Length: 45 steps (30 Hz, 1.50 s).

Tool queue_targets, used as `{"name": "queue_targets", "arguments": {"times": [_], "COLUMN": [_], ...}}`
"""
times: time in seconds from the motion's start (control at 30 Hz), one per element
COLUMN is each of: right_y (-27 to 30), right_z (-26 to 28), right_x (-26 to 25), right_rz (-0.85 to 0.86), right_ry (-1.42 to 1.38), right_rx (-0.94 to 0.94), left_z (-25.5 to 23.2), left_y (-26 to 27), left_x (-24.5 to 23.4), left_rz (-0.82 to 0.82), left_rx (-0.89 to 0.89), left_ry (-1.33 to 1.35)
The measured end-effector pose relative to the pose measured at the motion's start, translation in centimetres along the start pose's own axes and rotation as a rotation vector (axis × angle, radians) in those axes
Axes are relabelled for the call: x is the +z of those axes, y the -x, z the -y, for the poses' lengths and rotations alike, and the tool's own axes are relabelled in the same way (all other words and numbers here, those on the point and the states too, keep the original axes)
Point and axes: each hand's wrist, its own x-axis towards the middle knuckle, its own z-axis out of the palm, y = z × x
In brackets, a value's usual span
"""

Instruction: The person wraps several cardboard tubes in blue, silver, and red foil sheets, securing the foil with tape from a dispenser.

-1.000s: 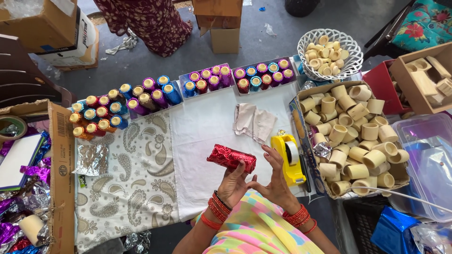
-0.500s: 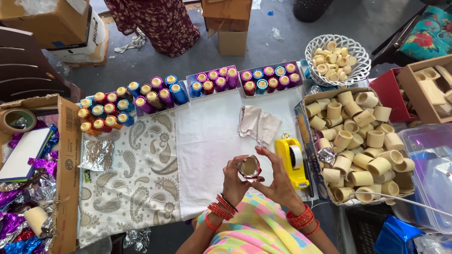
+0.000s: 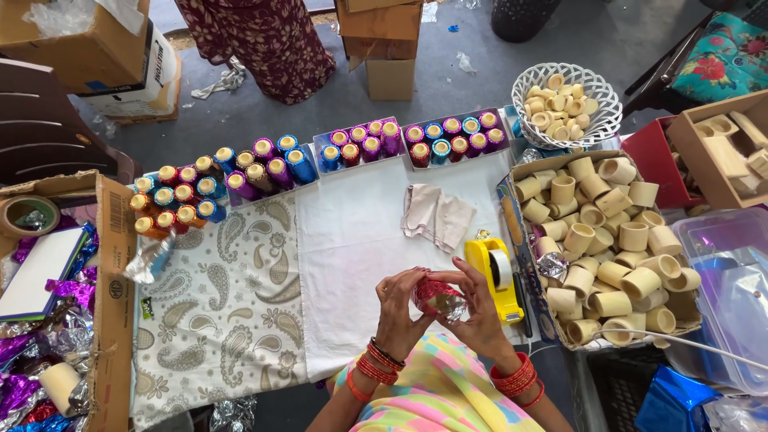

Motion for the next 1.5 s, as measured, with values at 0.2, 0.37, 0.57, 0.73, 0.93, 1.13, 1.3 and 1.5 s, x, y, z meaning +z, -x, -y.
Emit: {"name": "queue_targets", "arguments": {"times": [0.2,0.37,0.57,0.73,0.93,1.13,1.3,1.5], "right_y": [-0.5,-0.8,0.2,0.3,0.9,1.1,-0.6,-1.5], "right_z": [-0.3,-0.8,-2.0,-1.7,-3.2,-3.9,-0.2,2.3], "right_x": [0.8,1.3,1.4,1.7,1.8,1.9,1.4,0.4], "right_rz": [-0.129,-0.148,-0.206,-0.282,-0.319,-0.386,-0.314,-0.201], "right_ry": [-0.244,-0.369,-0.34,-0.231,-0.156,-0.191,0.124,0.563], "right_rx": [0.248,0.382,0.34,0.215,0.147,0.206,0.037,-0.161], "left_z": [-0.1,-0.5,-1.2,-1.2,-0.6,-0.3,-0.7,-0.4], "left_y": [0.6,0.0,-0.3,-0.3,0.1,0.0,-0.4,-0.4], "left_x": [0.1,-0.4,-0.4,-0.1,0.6,0.6,0.5,0.3], "left_rz": [0.058,0.142,0.128,0.098,0.101,0.09,0.063,0.068], "left_rx": [-0.052,-0.156,-0.195,-0.14,-0.114,0.029,0.097,0.128], "left_ry": [0.218,0.191,0.255,0.211,0.144,0.057,0.05,0.099]}}
